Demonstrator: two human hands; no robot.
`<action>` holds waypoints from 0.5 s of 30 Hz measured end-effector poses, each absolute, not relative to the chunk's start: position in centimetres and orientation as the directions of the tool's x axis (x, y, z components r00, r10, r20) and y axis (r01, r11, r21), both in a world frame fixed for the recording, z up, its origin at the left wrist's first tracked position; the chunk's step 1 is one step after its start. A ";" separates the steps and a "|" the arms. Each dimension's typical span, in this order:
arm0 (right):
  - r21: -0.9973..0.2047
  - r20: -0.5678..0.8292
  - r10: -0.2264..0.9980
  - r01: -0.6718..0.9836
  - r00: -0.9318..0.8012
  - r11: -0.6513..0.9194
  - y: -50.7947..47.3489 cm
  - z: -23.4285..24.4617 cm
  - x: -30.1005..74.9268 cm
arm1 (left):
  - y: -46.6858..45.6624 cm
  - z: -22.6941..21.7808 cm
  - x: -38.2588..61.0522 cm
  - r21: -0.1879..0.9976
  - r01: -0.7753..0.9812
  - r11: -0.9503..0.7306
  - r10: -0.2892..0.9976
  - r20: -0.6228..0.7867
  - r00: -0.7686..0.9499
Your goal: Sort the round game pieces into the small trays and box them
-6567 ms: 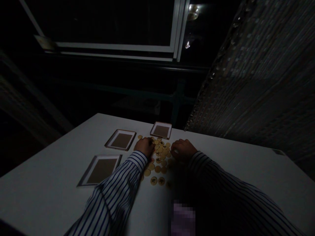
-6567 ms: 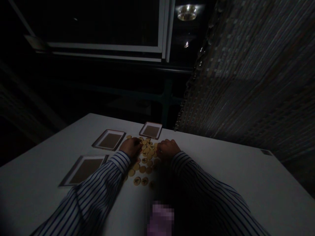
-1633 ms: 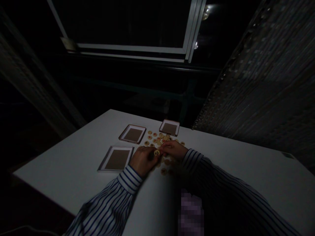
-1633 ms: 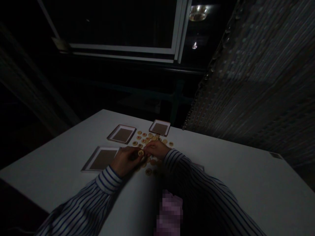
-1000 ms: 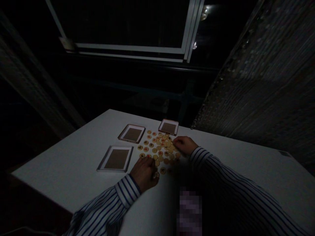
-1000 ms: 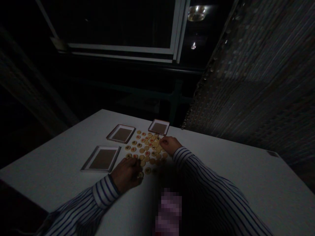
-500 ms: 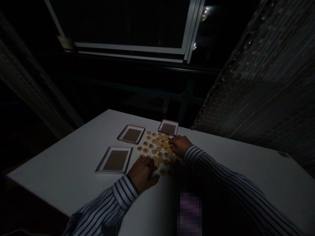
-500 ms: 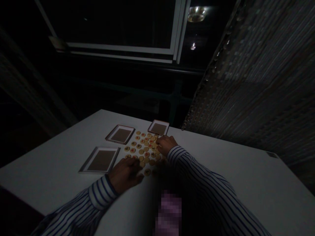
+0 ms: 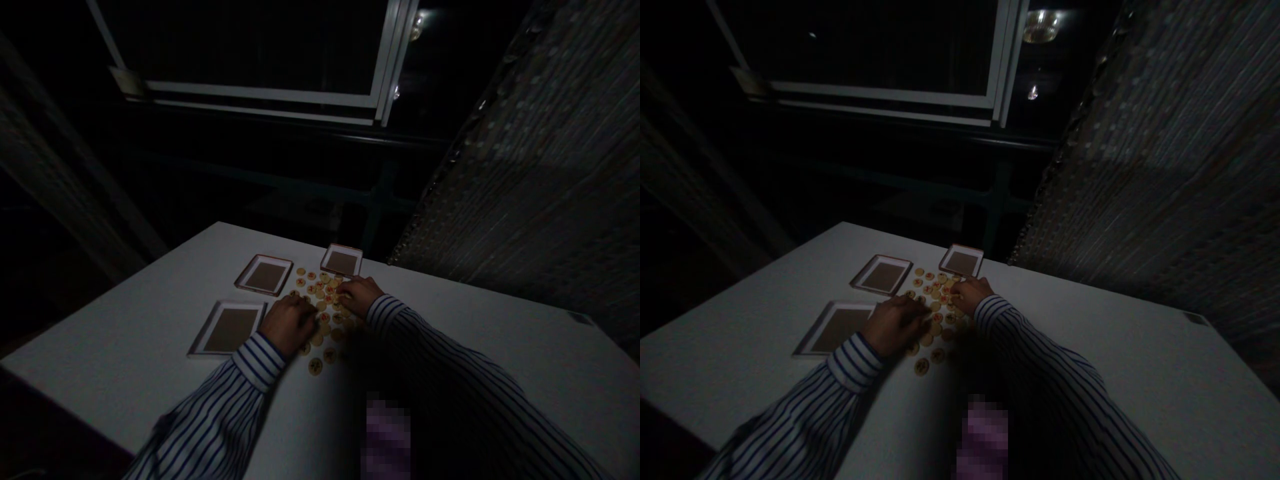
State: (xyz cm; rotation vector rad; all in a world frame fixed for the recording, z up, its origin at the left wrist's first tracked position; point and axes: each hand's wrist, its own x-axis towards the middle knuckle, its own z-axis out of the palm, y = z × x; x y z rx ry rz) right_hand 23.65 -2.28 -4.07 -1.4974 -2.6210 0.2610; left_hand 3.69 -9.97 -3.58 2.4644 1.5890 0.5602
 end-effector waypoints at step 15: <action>-0.933 -0.089 0.882 0.348 -0.462 0.088 -2.7 -4.1 24.9 | -6.3 -4.4 7.4 0.850 0.493 -0.182 0.982 0.130 0.138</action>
